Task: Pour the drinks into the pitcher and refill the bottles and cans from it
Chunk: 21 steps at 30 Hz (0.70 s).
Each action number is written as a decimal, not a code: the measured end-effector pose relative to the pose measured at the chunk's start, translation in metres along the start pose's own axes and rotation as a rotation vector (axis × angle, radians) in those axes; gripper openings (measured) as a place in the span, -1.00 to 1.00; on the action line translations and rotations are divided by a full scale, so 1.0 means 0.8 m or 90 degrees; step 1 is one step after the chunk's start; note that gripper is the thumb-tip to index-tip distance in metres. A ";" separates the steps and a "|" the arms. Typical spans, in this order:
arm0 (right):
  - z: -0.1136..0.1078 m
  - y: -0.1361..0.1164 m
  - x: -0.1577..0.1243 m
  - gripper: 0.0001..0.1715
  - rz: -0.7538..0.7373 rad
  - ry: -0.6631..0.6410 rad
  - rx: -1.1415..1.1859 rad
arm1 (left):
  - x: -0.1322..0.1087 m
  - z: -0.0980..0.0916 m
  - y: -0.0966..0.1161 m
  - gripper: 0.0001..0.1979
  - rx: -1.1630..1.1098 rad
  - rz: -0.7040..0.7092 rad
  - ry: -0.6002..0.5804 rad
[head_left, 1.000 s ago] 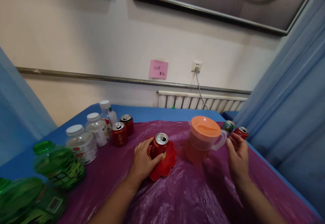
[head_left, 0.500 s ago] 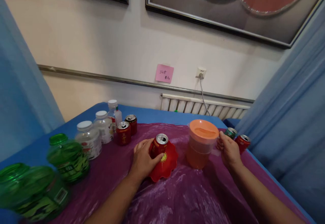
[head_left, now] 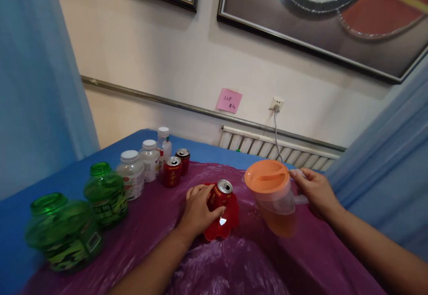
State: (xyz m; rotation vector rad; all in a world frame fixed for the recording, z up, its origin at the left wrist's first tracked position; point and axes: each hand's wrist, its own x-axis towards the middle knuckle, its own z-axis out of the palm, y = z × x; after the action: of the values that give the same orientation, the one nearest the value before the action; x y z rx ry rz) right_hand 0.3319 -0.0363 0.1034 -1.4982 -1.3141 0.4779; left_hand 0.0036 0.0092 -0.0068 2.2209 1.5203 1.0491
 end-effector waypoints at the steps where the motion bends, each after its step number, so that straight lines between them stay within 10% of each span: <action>1: 0.002 -0.005 0.000 -0.37 -0.003 -0.017 -0.011 | -0.001 -0.001 0.001 -0.38 -0.003 0.001 0.000; 21: 0.025 -0.030 0.009 -0.34 -0.061 -0.092 -0.128 | -0.008 -0.003 0.008 -0.37 -0.055 0.002 -0.023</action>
State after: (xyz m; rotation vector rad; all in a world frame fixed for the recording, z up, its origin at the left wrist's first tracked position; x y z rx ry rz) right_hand 0.3064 -0.0247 0.1192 -1.5791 -1.5775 0.4079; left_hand 0.0055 0.0003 -0.0042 2.1734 1.4292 1.0487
